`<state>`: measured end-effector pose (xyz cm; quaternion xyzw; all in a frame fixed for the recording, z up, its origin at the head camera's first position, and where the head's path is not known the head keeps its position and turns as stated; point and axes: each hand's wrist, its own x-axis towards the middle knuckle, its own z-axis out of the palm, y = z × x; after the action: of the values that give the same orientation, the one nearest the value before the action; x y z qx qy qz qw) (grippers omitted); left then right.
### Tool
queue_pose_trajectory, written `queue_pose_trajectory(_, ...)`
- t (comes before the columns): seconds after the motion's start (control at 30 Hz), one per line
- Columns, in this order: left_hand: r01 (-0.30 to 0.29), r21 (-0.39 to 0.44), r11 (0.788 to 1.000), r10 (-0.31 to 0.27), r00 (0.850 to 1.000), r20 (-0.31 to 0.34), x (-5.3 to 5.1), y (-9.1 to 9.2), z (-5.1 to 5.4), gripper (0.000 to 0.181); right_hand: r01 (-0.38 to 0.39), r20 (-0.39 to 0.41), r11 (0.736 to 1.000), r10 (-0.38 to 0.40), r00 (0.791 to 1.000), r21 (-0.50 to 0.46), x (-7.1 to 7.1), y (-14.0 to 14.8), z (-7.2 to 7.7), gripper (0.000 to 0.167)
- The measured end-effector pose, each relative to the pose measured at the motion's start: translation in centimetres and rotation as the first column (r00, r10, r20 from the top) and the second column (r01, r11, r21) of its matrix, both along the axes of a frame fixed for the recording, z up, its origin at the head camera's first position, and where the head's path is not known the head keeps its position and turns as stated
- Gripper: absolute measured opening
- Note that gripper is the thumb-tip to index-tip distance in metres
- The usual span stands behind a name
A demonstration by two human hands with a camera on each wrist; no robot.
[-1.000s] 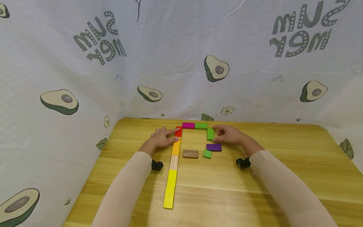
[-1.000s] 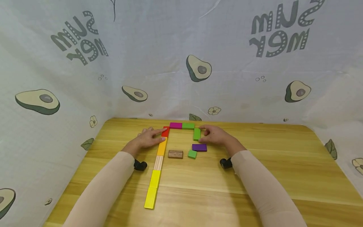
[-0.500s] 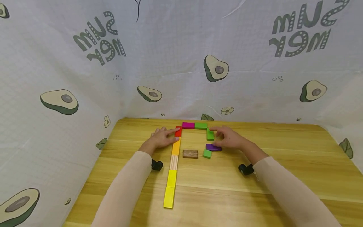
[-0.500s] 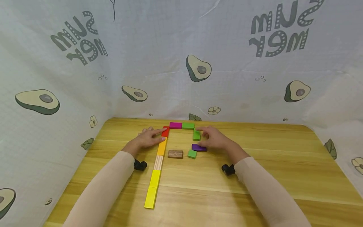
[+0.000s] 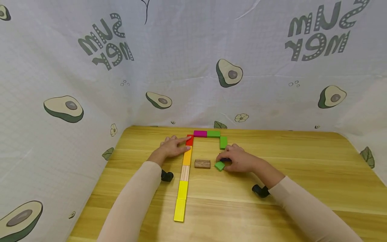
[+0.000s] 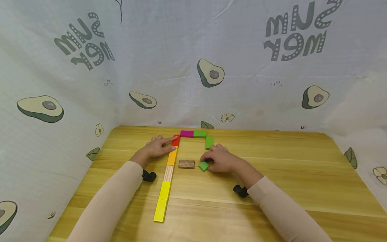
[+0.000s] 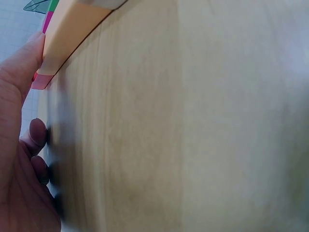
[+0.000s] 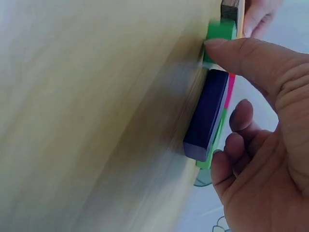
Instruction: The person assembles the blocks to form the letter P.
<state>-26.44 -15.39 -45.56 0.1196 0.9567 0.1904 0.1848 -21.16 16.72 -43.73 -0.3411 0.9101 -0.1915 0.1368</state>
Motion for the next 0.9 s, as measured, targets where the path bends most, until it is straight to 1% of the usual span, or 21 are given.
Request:
queue_pose_trajectory(0.1,0.000,0.006,1.000,0.000,1.000,-0.004,0.0,0.0,0.0,0.062,0.005,-0.018,1.000,-0.006,1.000,-0.014,0.2,-0.2,0.0,0.027)
queue_pose_trajectory(0.17,-0.002,0.008,1.000,0.002,1.000,-0.006,0.0,0.0,0.0,0.062,0.022,-0.025,0.999,-0.022,0.999,-0.033,0.4,-0.6,0.3,0.025)
queue_pose_trajectory(0.3,-0.004,0.002,1.000,0.004,1.000,-0.008,0.0,0.0,0.0,0.063,0.081,-0.053,0.993,-0.086,0.995,-0.088,0.4,-2.2,0.8,0.028)
queue_pose_trajectory(0.43,-0.009,0.000,1.000,0.009,1.000,-0.006,0.0,0.0,0.0,0.062,0.151,-0.068,0.981,-0.160,0.985,-0.121,-0.2,-4.6,0.8,0.032)
queue_pose_trajectory(0.53,-0.012,0.004,1.000,0.012,1.000,0.000,0.0,0.0,-0.1,0.061,0.188,-0.050,0.975,-0.195,0.979,-0.117,-0.8,-6.3,0.5,0.034)
queue_pose_trajectory(0.63,-0.012,0.007,1.000,0.012,1.000,0.005,0.0,-0.1,-0.1,0.061,0.186,-0.038,0.978,-0.190,0.981,-0.098,-1.5,-7.6,0.1,0.035)
queue_pose_trajectory(0.8,-0.003,0.006,1.000,0.003,1.000,-0.002,0.0,-0.1,-0.1,0.061,0.210,0.045,0.975,-0.207,0.977,-0.072,-2.2,-8.8,-0.3,0.037)
queue_pose_trajectory(0.9,0.000,0.007,1.000,0.000,1.000,-0.007,-0.1,-0.2,-0.1,0.061,0.215,0.067,0.975,-0.211,0.975,-0.062,-2.4,-9.1,-0.3,0.034)
